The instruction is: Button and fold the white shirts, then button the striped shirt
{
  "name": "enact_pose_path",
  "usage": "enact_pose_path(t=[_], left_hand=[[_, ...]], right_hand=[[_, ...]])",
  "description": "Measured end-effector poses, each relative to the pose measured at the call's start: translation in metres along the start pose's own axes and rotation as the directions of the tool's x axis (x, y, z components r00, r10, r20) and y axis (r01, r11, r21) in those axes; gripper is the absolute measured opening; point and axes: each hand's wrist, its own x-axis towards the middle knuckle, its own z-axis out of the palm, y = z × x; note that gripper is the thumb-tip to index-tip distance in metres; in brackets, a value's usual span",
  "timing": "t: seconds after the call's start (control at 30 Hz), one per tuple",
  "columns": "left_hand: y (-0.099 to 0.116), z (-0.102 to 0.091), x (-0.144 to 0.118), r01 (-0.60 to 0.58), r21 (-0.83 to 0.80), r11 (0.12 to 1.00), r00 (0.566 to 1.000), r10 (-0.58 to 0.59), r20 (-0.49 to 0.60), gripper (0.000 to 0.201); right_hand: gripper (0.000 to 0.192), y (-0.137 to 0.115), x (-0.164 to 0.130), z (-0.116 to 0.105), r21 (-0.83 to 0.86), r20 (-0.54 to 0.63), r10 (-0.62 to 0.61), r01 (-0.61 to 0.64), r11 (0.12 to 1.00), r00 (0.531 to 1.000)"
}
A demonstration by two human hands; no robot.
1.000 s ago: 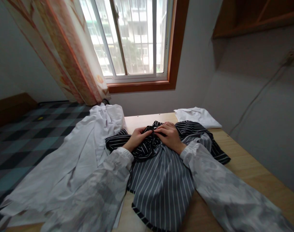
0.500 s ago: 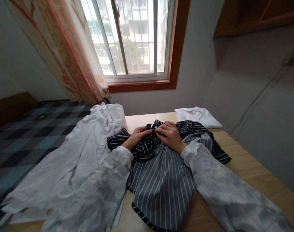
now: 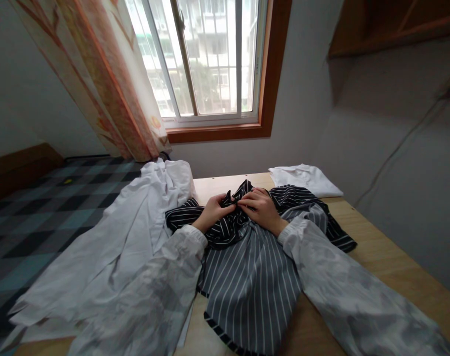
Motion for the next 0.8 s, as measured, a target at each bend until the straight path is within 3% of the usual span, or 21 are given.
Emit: enact_pose_path(t=[0.17, 0.53, 0.7, 0.8], left_hand=[[0.001, -0.001, -0.001, -0.065, 0.005, 0.998, 0.998, 0.065, -0.007, 0.034], [0.0, 0.0, -0.001, 0.038, -0.147, 0.988, 0.995, -0.024, 0.101, 0.048], [0.0, -0.003, -0.001, 0.131, -0.273, 0.953, 0.989, -0.107, 0.104, 0.052], [-0.001, -0.003, 0.0, 0.16, -0.327, 0.931, 0.986, -0.131, 0.108, 0.051]], right_hand=[[0.007, -0.002, 0.001, 0.001, 0.036, -0.03, 0.043, -0.042, 0.998, 0.999], [0.01, -0.006, 0.003, -0.003, 0.171, -0.032, 0.13, -0.123, 0.978, 0.991], [0.045, 0.001, 0.001, 0.0, 0.276, 0.027, 0.095, -0.099, 0.956, 0.995], [0.02, 0.005, 0.0, 0.004, 0.275, 0.038, 0.131, -0.137, 0.952, 0.991]])
